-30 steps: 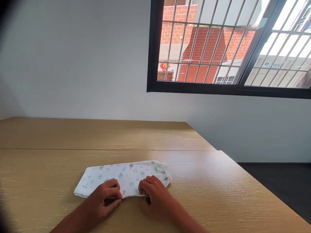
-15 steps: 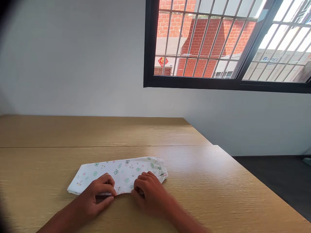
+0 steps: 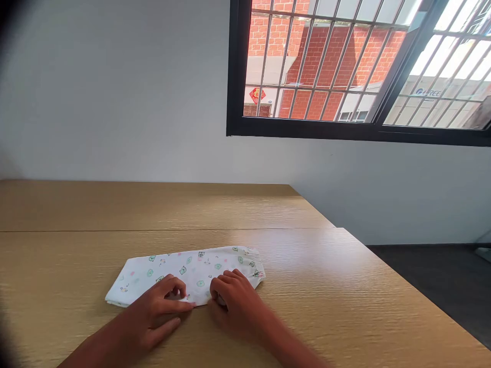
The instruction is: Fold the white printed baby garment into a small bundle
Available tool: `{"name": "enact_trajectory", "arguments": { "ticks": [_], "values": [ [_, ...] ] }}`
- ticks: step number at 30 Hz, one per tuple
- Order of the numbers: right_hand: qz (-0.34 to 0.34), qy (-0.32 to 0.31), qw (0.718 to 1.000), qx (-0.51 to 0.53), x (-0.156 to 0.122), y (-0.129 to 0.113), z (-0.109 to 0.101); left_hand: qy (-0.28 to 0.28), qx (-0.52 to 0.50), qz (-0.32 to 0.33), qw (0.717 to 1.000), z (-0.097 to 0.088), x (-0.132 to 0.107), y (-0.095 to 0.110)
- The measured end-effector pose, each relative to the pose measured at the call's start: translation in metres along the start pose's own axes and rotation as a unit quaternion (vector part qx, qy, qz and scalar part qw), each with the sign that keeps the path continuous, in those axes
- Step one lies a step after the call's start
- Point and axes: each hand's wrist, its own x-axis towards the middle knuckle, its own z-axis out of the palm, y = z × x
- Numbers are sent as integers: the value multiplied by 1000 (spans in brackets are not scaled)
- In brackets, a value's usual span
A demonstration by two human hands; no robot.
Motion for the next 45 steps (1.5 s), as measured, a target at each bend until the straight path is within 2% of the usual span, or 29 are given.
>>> {"name": "enact_trajectory", "arguments": {
  "ticks": [6, 12, 15, 17, 21, 25, 29, 33, 36, 39, 42, 45],
  "values": [
    [2, 1, 1000, -1, 1, -1, -1, 29, -35, 13, 999, 4, 1, -7],
    [6, -3, 1000, -2, 0, -1, -1, 46, -81, -35, 995, 7, -1, -10],
    [17, 1, 1000, 8, -2, -1, -1, 50, -51, -40, 997, 7, -4, -13],
    [29, 1, 999, 19, -3, -2, -3, 35, 5, -57, 998, 8, -7, -16],
    [59, -7, 998, 22, -1, -7, -8, -50, 107, -60, 991, 10, -9, -16],
    [79, -38, 996, 21, 3, -11, -15, -113, 135, -28, 984, 9, -5, -1],
    [84, -58, 995, -1, 2, -15, -19, -127, 127, -5, 984, 6, -3, 14],
    [104, -20, 994, 9, 1, -19, -12, -106, 98, 9, 989, 6, -1, 17],
    [109, 36, 993, 25, 4, -21, -4, -47, 74, 17, 996, 8, 4, 20],
    [74, 85, 993, 43, 9, -20, 4, 12, 44, -5, 999, 12, 10, 21],
    [41, 79, 996, 32, 10, -17, 9, 32, 73, -50, 996, 19, 12, 15],
    [41, 23, 999, 1, 9, -16, 10, 17, 119, -70, 990, 26, 10, 3]
  ]
}}
